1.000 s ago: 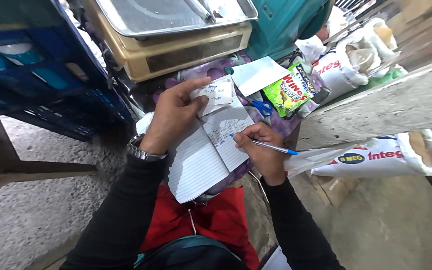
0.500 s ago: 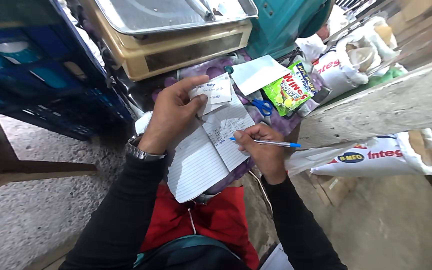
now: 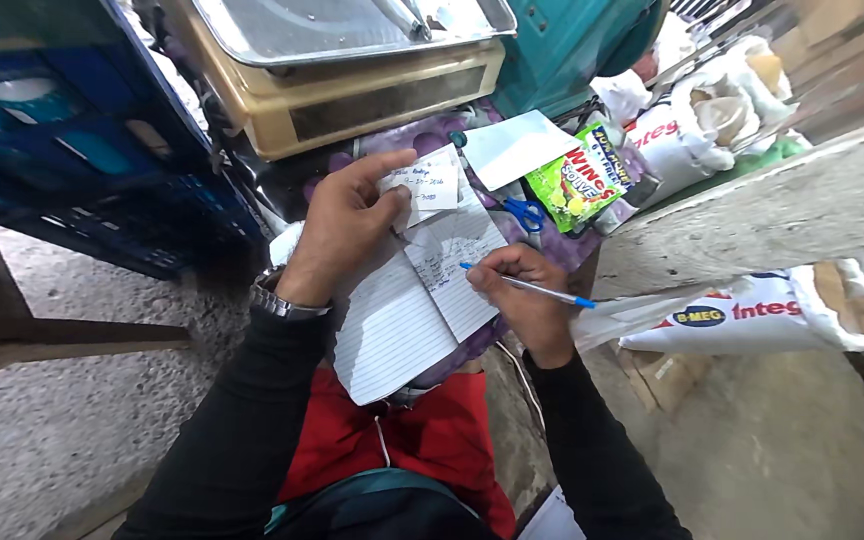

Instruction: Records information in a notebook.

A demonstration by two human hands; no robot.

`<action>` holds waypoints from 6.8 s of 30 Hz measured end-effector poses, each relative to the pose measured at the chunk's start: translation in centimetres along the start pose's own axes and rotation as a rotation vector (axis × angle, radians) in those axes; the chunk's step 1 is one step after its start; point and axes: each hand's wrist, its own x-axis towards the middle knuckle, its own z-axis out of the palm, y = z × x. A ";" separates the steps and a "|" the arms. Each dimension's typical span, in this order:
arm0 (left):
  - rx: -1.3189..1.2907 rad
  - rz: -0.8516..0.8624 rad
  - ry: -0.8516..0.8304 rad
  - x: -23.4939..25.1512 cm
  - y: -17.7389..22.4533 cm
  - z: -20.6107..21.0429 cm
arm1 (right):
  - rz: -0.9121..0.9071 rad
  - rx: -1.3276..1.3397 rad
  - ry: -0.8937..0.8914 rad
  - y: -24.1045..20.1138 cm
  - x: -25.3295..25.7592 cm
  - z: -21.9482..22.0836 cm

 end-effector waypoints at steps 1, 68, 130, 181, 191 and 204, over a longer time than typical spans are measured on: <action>0.001 0.001 -0.002 0.0 0.0 0.0 | 0.011 0.011 0.004 0.0 0.0 0.0; 0.015 0.012 -0.007 -0.1 0.0 0.0 | 0.039 -0.049 0.032 -0.2 0.1 0.3; -0.002 0.016 -0.012 0.0 0.0 0.1 | 0.066 -0.088 0.080 0.6 0.3 -0.9; 0.110 0.009 0.033 -0.2 -0.9 0.0 | 0.167 0.070 0.178 2.4 3.9 -3.5; 0.116 -0.006 0.026 -0.2 -0.8 0.0 | 0.118 0.007 0.129 3.1 3.7 -4.0; 0.121 -0.008 0.033 -0.3 -0.4 0.1 | 0.106 0.000 0.115 3.4 3.1 -4.0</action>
